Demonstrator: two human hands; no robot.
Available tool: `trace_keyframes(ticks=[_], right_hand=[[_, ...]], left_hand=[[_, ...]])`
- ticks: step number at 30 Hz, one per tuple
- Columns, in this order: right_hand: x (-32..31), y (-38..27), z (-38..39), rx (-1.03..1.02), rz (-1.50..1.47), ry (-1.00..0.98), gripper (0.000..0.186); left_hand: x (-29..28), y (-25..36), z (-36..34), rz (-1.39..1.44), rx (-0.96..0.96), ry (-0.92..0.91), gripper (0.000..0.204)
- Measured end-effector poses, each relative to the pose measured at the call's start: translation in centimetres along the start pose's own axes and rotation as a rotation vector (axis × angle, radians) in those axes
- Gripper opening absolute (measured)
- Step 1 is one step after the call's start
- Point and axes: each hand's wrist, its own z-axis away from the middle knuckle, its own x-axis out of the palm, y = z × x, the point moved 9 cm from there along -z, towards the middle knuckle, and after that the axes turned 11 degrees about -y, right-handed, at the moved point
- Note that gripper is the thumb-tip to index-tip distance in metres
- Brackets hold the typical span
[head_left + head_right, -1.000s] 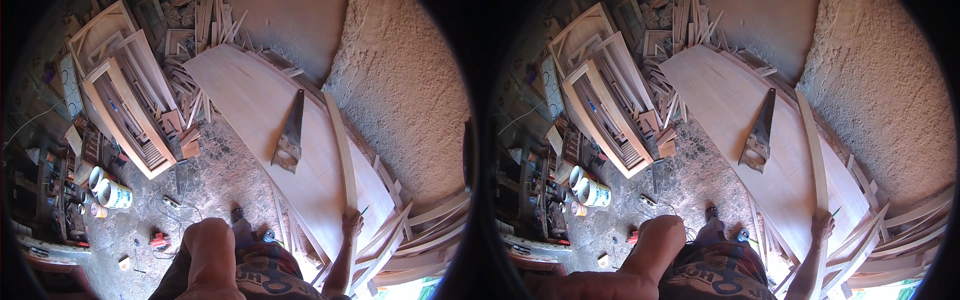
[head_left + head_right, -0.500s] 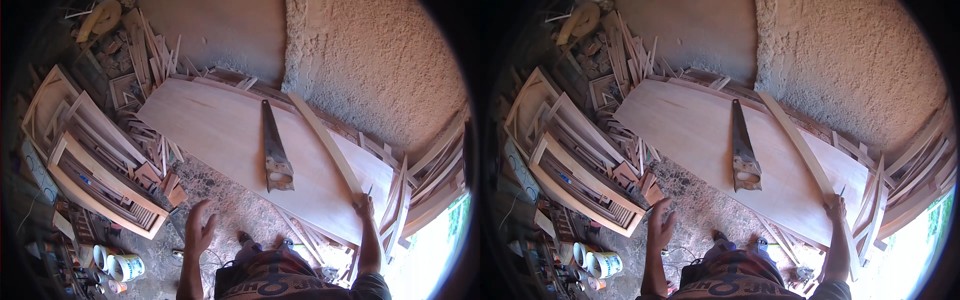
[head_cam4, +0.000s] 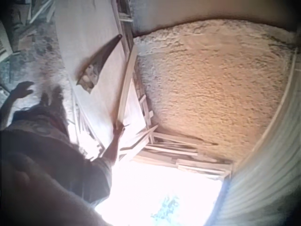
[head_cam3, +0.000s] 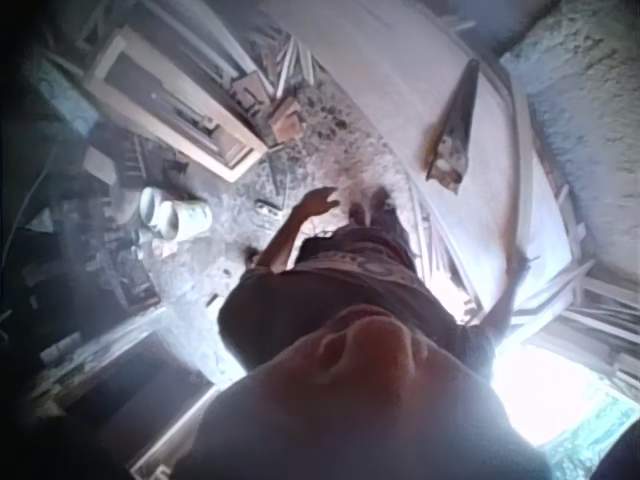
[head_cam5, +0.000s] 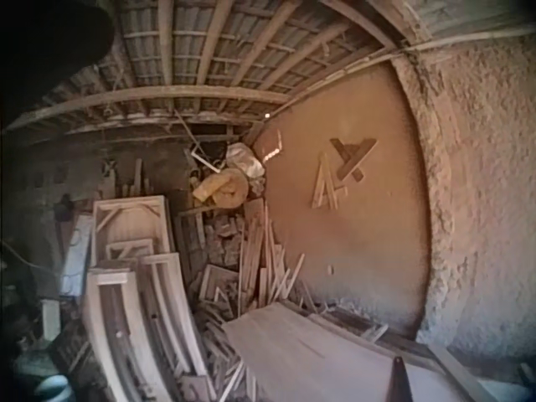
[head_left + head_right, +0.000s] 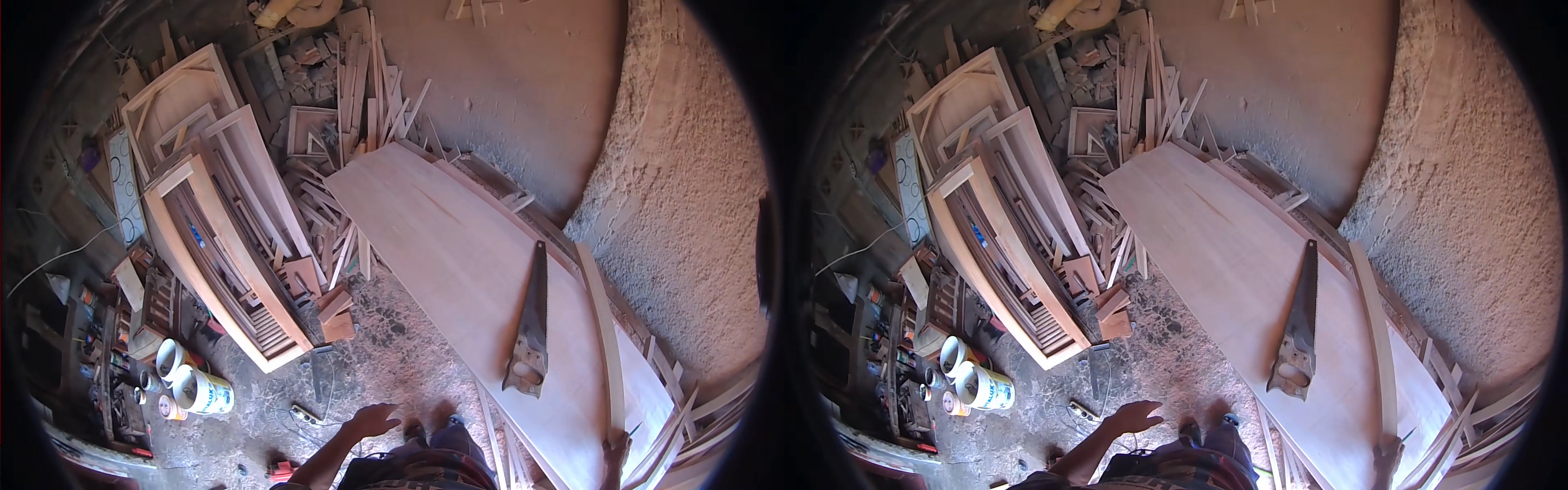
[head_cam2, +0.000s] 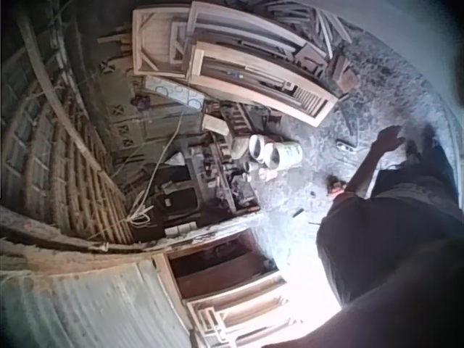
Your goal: The person uses a hand saw to cut a large sheet of plywood resting on a workbench. After completing the cut, they use a pencil and a straight wooden piece to mark lines on the plywood surface.
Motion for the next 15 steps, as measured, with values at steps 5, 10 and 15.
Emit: trace_keyframes(ticks=[5, 10, 15], right_hand=[[0.6, 2.4, -2.7, -0.122, 0.05, 0.099, 0.052], [0.6, -0.8, -3.1, -0.335, 0.11, 0.121, 0.034], [2.4, -3.1, -3.5, -0.311, 0.027, -0.013, 0.033]], left_hand=[[-1.3, 0.6, -3.7, 0.013, 0.055, 0.054, 0.065], [-3.2, 1.4, -6.6, -0.068, -0.016, -0.138, 0.066], [-6.2, 0.7, -8.4, -0.022, -0.028, -0.089, 0.064]])
